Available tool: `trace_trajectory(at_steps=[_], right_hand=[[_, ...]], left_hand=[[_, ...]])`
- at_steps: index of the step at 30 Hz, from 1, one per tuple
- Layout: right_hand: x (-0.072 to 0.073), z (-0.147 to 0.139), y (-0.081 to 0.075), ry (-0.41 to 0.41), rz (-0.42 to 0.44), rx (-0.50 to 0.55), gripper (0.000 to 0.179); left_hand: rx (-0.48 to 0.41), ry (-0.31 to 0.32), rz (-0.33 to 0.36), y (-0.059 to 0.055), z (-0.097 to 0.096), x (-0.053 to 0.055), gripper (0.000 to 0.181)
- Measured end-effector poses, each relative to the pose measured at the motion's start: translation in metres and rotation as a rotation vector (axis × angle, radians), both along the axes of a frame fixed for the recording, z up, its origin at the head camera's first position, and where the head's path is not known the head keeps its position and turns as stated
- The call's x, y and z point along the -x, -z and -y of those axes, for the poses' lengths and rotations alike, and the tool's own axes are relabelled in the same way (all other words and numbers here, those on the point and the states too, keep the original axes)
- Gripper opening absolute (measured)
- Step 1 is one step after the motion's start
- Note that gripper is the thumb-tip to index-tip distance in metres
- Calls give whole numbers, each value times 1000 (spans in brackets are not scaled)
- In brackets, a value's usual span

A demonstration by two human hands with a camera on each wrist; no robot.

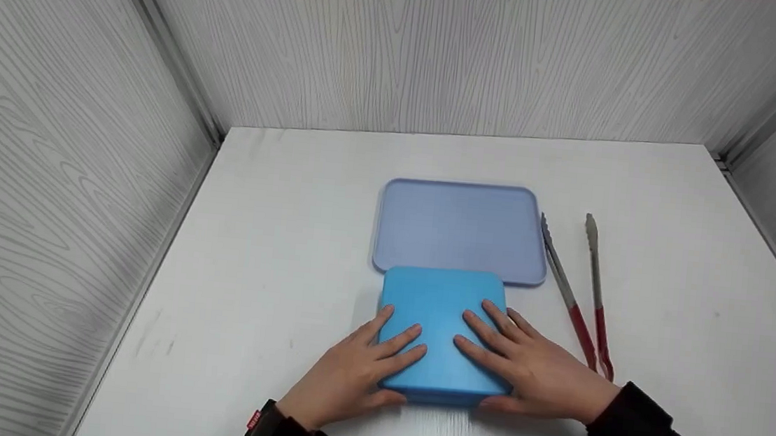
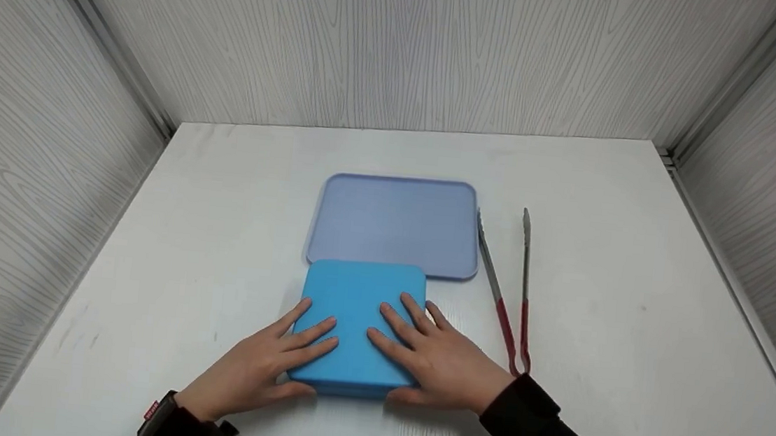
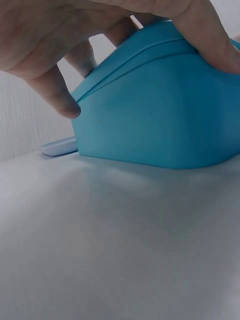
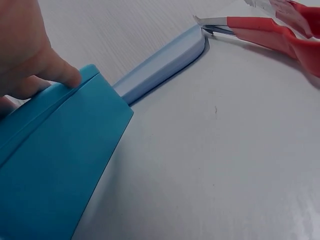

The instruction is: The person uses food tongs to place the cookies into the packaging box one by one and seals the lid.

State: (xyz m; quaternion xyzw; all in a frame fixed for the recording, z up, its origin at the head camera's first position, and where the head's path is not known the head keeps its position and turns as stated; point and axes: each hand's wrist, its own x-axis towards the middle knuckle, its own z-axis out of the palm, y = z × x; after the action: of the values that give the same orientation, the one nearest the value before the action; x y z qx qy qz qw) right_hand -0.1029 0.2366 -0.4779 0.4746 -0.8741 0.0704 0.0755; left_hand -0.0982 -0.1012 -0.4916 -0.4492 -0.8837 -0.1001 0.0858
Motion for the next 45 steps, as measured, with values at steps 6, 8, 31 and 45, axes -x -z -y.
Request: trace_trajectory(at_steps=[6,8,31,45], right_hand=[[2,-2,2,-22,-74,11,93],[3,-3,3,-12,-52,8,90],[8,-3,13,210,95,87,81],[9,-4,16,204,71,66,80]], left_hand=[[-15,4,15,0,1,0,71],[-31,1,50,-1,1,1,69],[-37,-138,319,8,-5,23,81],[-43,-156,347,11,-5,23,77]])
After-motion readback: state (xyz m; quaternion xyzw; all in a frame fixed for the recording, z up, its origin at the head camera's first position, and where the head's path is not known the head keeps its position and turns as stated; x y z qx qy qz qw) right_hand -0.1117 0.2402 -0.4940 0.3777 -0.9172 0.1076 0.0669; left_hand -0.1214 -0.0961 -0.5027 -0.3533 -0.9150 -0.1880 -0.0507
